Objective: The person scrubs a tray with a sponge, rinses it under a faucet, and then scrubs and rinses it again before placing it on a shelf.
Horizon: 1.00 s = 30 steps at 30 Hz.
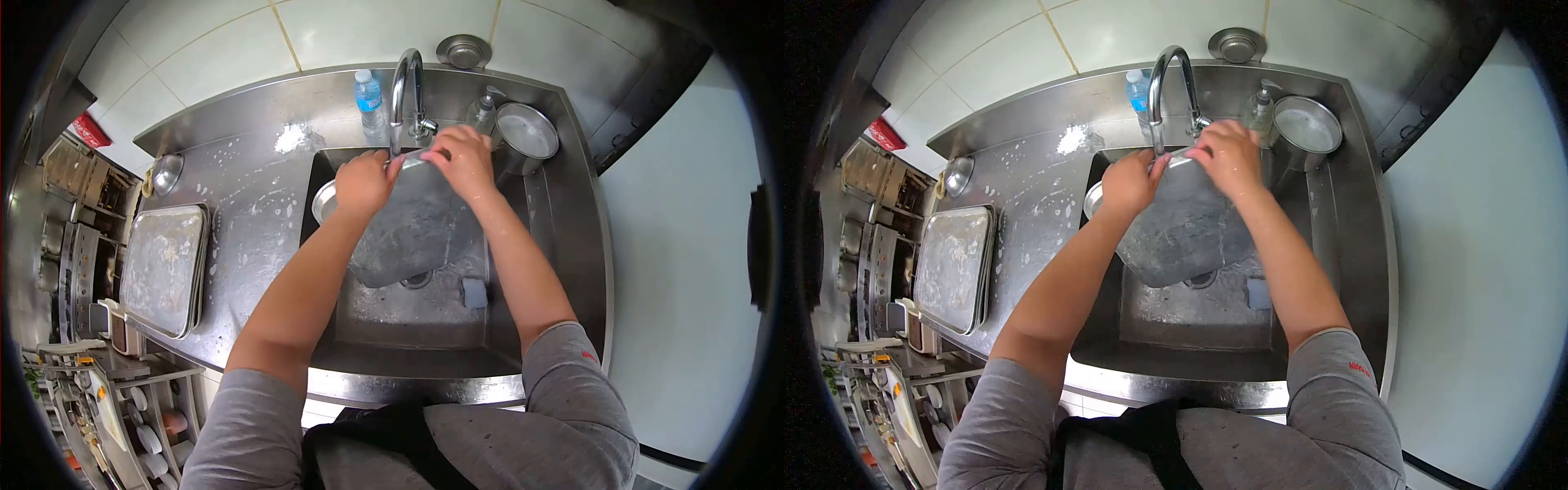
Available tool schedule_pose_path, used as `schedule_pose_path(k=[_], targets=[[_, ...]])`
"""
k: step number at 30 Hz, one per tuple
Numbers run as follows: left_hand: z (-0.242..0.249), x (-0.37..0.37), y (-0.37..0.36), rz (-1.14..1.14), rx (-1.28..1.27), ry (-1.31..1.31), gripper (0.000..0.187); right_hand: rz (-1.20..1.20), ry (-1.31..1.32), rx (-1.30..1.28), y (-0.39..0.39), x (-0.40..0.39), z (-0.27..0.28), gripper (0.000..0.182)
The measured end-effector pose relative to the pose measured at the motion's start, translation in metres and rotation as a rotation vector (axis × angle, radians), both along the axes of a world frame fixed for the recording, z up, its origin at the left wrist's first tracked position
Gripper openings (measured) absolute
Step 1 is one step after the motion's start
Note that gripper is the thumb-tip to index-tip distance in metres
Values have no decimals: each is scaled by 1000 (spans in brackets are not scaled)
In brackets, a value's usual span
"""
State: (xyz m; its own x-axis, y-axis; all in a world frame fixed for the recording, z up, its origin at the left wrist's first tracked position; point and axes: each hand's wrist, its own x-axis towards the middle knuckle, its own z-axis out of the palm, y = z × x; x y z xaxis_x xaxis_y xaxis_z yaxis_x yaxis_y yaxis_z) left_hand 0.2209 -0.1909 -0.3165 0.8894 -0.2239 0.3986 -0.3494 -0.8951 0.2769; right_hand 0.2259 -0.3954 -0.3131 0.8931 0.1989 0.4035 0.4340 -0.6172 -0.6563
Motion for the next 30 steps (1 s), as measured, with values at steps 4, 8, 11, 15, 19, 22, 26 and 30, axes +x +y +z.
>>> schedule_pose_path(k=[4, 8, 11, 15, 19, 22, 26, 30], targets=[[-2, 15, -18, -44, -29, -95, 35, -227, -209, -430, -21, 5, -7, 51], [-7, 22, -21, -216, -102, -77, 35, -154, -78, -426, -53, 5, -15, 63], [0, 39, 12, -359, 99, 250, 43, -187, -51, -475, -63, -14, -23, 63], [-3, 48, 37, -291, -83, 680, 54, -322, 101, -574, -60, -31, -8, 65], [2, 34, 12, -347, -256, 464, 55, -430, 244, -607, -52, -46, 33, 69], [34, 35, 3, -262, -227, 525, 59, -453, 220, -689, -59, -59, 62, 66], [32, 33, -3, -221, -603, 456, 59, -641, 190, -578, -73, -82, 91, 61], [31, 19, -4, -223, -928, 649, 57, -681, 214, -511, -68, -121, 105, 60]])
